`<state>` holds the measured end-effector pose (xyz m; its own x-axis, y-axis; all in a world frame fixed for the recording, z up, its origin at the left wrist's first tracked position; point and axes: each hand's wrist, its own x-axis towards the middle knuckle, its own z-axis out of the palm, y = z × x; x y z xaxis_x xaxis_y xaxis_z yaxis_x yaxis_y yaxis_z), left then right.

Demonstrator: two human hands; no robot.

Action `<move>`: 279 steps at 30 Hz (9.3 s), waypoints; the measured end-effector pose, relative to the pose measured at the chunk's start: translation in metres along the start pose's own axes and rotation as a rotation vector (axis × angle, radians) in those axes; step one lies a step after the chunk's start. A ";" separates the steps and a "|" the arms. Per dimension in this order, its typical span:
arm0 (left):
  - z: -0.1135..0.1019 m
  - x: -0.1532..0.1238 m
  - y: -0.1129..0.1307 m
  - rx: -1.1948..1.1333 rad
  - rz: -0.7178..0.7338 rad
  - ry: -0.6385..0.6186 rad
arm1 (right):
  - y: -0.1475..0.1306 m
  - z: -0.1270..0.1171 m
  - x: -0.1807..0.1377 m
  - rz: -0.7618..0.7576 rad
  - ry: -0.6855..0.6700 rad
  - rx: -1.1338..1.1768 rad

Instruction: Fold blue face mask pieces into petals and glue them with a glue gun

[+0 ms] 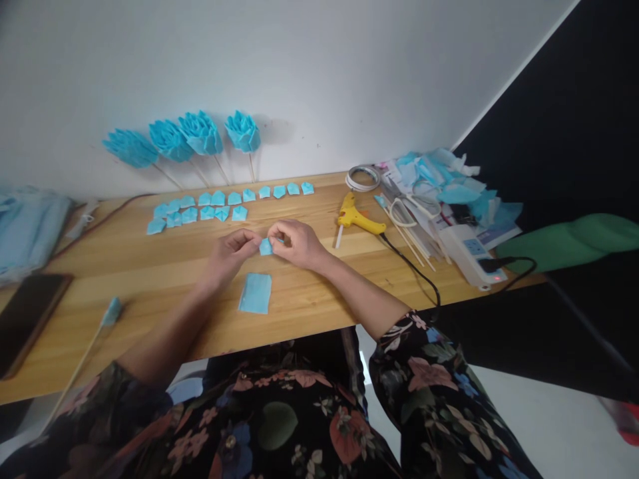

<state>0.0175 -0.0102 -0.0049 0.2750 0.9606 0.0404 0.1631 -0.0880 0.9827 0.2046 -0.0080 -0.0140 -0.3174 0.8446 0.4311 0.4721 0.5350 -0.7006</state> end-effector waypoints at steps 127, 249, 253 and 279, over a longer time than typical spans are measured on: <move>0.001 0.000 -0.001 0.023 0.065 0.074 | -0.008 0.003 0.000 0.227 0.080 0.178; 0.012 -0.020 0.013 0.554 0.524 0.024 | 0.037 0.006 0.058 0.382 -0.103 -0.170; 0.015 -0.023 0.013 0.578 0.560 -0.022 | 0.039 0.022 0.086 0.432 -0.109 -0.402; -0.044 0.023 -0.009 0.253 0.239 0.543 | -0.003 0.012 0.024 0.251 -0.135 -0.125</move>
<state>-0.0189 0.0241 -0.0047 -0.1769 0.8977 0.4036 0.3934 -0.3114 0.8650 0.1864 0.0104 -0.0086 -0.2807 0.9449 0.1682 0.6441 0.3154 -0.6969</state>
